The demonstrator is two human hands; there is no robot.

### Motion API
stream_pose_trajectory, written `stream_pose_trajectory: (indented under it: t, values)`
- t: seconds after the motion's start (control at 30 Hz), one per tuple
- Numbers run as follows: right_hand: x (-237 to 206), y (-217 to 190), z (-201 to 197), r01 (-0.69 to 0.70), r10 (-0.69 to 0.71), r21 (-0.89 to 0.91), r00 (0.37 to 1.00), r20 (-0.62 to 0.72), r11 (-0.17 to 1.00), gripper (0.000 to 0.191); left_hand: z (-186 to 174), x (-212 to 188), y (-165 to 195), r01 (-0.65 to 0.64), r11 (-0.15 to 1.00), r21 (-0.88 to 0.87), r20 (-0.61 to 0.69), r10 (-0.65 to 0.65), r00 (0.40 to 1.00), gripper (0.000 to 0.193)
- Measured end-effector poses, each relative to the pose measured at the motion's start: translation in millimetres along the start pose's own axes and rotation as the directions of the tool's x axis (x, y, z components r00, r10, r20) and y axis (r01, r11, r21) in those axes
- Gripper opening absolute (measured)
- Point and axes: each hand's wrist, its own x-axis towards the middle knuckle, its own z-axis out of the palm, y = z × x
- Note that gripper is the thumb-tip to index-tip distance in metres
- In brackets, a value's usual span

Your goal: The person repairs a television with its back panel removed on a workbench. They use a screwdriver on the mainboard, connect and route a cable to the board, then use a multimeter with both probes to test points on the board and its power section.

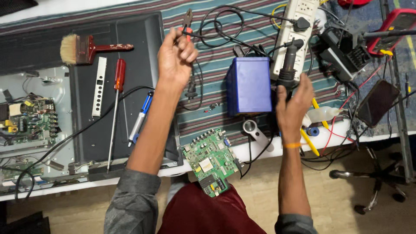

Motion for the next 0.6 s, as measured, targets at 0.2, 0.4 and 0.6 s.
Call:
stream_pose_trajectory:
  t: [0.2,0.4,0.6]
  values:
    - [45,-76,-52,0.047,-0.244,0.505,0.911,0.332,0.862,0.052,89,-22,-40,-0.143,0.988,-0.059,0.283,0.154,0.947,0.020]
    - [112,-88,-78,-0.020,-0.311,0.654,0.869,0.386,0.756,0.042,141,-15,-71,-0.179,0.968,-0.174,0.484,0.243,0.841,0.015]
    - [172,-44,-78,0.171,-0.390,0.516,0.851,0.352,0.839,0.020,145,13,-91,-0.186,0.972,-0.143,0.519,0.234,0.822,0.031]
